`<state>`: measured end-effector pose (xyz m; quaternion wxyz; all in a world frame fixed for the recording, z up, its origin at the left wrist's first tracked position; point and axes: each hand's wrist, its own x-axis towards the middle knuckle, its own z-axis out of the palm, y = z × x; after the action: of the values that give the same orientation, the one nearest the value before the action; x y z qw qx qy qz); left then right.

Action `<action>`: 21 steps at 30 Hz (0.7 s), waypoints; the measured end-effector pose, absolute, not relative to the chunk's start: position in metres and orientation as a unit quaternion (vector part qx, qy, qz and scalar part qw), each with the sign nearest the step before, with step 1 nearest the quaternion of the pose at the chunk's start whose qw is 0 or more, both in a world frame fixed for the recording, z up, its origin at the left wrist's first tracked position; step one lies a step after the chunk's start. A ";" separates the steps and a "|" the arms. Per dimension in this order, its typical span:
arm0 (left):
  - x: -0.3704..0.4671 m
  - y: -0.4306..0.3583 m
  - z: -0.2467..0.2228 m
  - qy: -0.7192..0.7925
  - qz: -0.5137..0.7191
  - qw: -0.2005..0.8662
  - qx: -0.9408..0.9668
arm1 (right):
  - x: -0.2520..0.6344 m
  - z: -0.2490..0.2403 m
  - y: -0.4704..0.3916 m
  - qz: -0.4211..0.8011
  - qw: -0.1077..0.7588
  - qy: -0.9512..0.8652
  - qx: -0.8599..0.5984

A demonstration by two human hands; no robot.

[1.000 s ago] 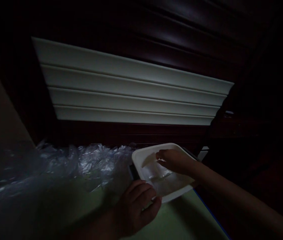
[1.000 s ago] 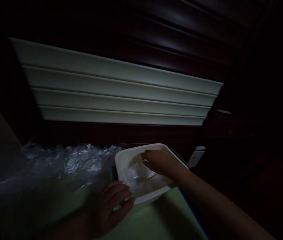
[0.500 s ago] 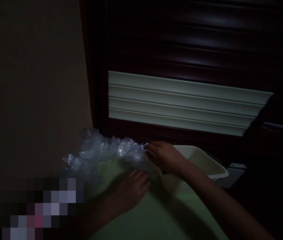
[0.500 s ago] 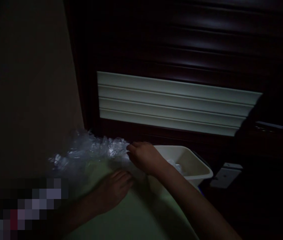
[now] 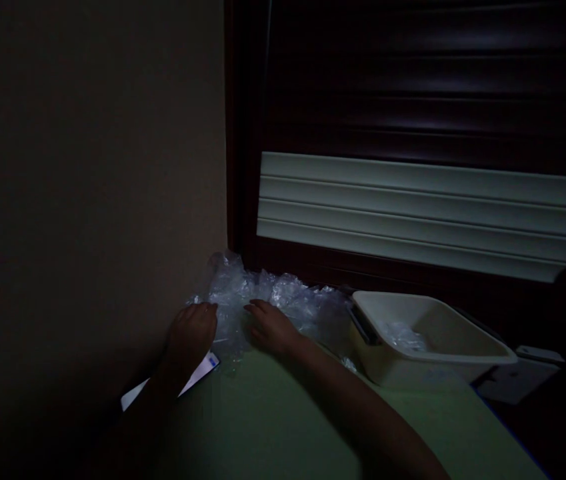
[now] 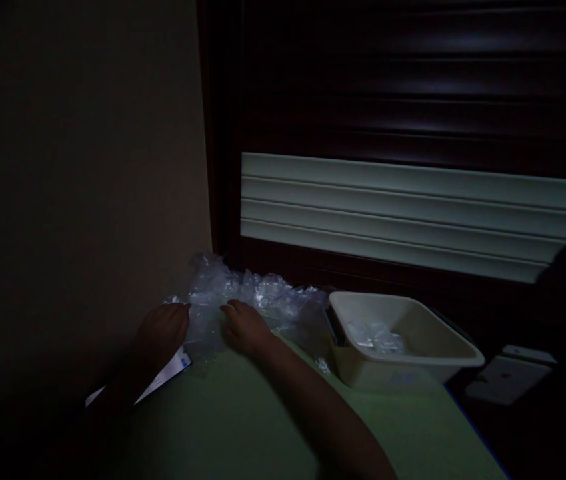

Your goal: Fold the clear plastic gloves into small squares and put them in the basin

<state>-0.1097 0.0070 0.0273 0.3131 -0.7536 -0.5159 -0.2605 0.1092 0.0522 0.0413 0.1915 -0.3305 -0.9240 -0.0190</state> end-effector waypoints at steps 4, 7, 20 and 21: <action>-0.119 0.009 0.024 -0.561 -0.252 0.295 -0.732 | 0.069 0.026 0.059 -0.002 0.198 -0.934 -0.297; -0.123 0.010 0.021 -0.581 -0.256 0.269 -0.724 | 0.050 0.022 0.064 0.024 0.205 -0.937 -0.280; -0.093 0.001 0.029 -0.549 -0.443 0.038 -0.708 | 0.087 0.041 0.076 0.217 0.487 -0.750 -0.392; -0.085 -0.003 0.032 -0.535 -0.454 0.003 -0.713 | 0.096 0.043 0.071 0.223 0.508 -0.730 -0.399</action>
<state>-0.0848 -0.0026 0.0317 0.0033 -0.7128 -0.5346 -0.4540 0.0962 0.0712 0.0434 0.5079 -0.3986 -0.7304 0.2229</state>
